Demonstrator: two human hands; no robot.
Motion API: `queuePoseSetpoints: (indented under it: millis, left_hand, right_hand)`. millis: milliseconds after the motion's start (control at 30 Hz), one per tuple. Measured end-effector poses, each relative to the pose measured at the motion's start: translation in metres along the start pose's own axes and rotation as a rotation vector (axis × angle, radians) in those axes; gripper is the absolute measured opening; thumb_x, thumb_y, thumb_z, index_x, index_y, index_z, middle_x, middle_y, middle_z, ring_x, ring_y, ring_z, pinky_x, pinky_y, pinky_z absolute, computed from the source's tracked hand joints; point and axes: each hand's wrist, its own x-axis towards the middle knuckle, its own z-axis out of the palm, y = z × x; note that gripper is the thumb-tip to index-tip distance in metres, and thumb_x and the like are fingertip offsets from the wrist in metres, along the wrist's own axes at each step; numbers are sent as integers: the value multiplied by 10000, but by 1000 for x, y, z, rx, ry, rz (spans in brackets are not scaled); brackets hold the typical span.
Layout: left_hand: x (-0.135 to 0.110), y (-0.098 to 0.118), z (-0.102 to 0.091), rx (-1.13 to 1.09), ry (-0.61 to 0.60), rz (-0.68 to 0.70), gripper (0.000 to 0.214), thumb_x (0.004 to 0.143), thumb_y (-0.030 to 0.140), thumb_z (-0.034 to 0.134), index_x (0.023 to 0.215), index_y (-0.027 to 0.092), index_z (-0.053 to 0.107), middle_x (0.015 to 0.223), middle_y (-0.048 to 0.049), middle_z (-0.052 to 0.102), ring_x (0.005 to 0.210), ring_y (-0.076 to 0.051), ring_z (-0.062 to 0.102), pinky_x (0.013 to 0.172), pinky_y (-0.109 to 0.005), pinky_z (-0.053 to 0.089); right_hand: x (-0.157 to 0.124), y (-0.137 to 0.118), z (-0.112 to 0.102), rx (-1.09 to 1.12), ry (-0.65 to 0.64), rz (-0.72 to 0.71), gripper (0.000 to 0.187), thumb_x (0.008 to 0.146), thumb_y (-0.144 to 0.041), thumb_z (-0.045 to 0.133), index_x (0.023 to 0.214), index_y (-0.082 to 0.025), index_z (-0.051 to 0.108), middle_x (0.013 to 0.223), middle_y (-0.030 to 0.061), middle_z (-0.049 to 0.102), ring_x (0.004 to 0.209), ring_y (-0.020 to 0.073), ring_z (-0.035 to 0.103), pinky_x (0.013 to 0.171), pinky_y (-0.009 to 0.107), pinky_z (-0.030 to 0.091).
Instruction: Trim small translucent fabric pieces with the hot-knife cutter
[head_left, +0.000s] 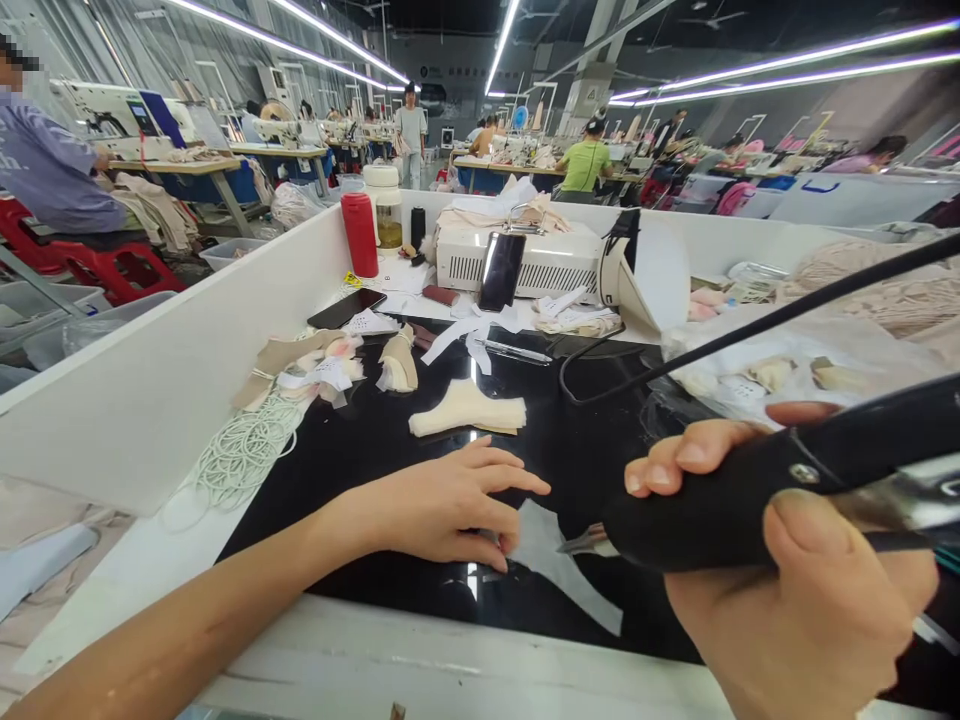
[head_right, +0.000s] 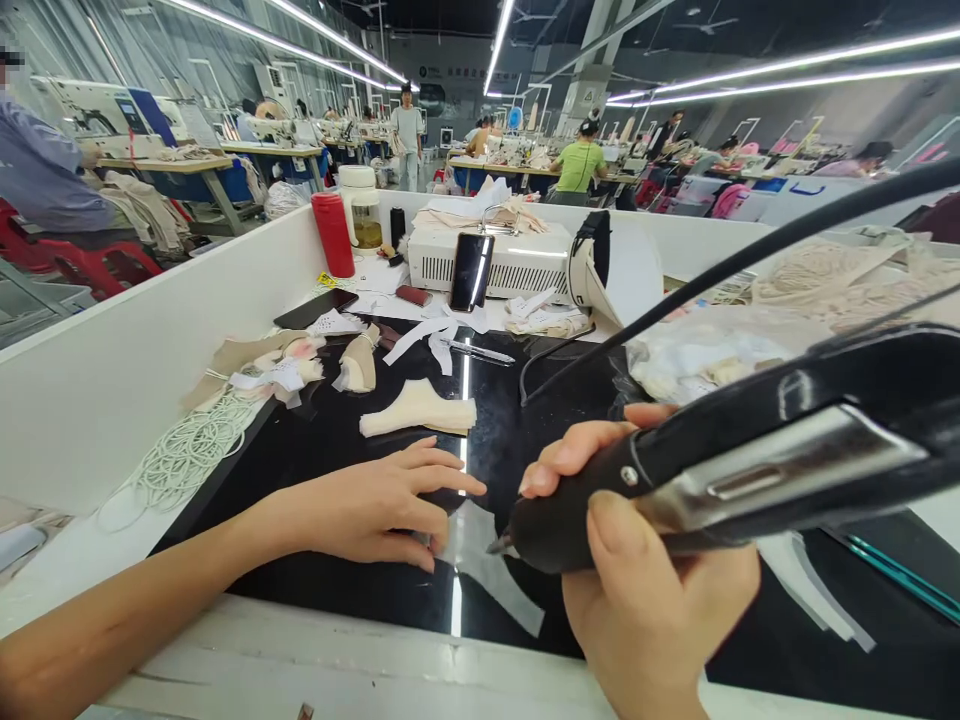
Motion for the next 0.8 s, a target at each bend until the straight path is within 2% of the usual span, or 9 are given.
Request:
queuePoseSetpoints:
  millis: [133, 233, 300, 400, 533, 633, 800]
  left_hand:
    - [-5, -10, -1, 128, 23, -56, 100, 979, 256, 688, 886, 226, 713, 1453, -43, 628, 1437, -294, 485, 1268, -572, 283]
    - [-6, -12, 2, 304, 92, -163, 174, 1013, 125, 570, 931, 207, 700, 1488, -42, 594, 1478, -295, 425, 1284, -628, 174]
    - [-5, -8, 4, 354, 149, -218, 200, 1014, 84, 534, 987, 197, 697, 1473, -56, 601, 1448, -285, 452, 1278, -630, 188]
    - [0, 4, 8, 226, 167, -239, 132, 1009, 210, 625, 1120, 186, 693, 1367, -81, 657, 1333, -264, 530, 1242, -546, 326]
    - [3, 17, 15, 16, 90, -222, 517, 865, 461, 817, 1268, 172, 674, 1346, -103, 648, 1256, -286, 538, 1146, -452, 448]
    - [2, 19, 19, -61, 21, -252, 669, 811, 546, 839, 1333, 171, 654, 1383, -118, 616, 1266, -305, 526, 1153, -464, 436]
    - [-2, 18, 18, -131, -65, -303, 783, 787, 553, 855, 1448, 233, 583, 1481, -114, 546, 1342, -342, 480, 1195, -522, 381]
  right_hand:
    - [5, 2, -6, -15, 20, -16, 419, 665, -336, 938, 1011, -283, 707, 739, -26, 663, 638, 187, 592, 570, 327, 553]
    - [5, 6, -7, -12, -2, -56, 378, 713, -311, 900, 1026, -271, 694, 743, -21, 668, 633, 191, 599, 576, 341, 544]
    - [4, 9, -7, -13, -24, -72, 368, 746, -314, 881, 1050, -269, 678, 760, -23, 671, 646, 190, 606, 597, 344, 541]
    - [2, 16, -7, -11, -58, -83, 354, 801, -323, 855, 1089, -272, 655, 807, -27, 670, 685, 181, 617, 641, 341, 546]
    - [-2, 25, -10, -16, -89, -95, 362, 864, -337, 823, 1161, -282, 624, 864, -23, 663, 734, 178, 632, 653, 330, 557]
    - [-5, 29, -10, -6, -125, -86, 379, 889, -334, 810, 1198, -285, 596, 887, -20, 665, 724, 174, 637, 618, 325, 563]
    - [-7, 30, -11, -20, -143, -92, 385, 906, -342, 796, 1217, -276, 578, 890, -18, 660, 719, 176, 631, 611, 330, 552]
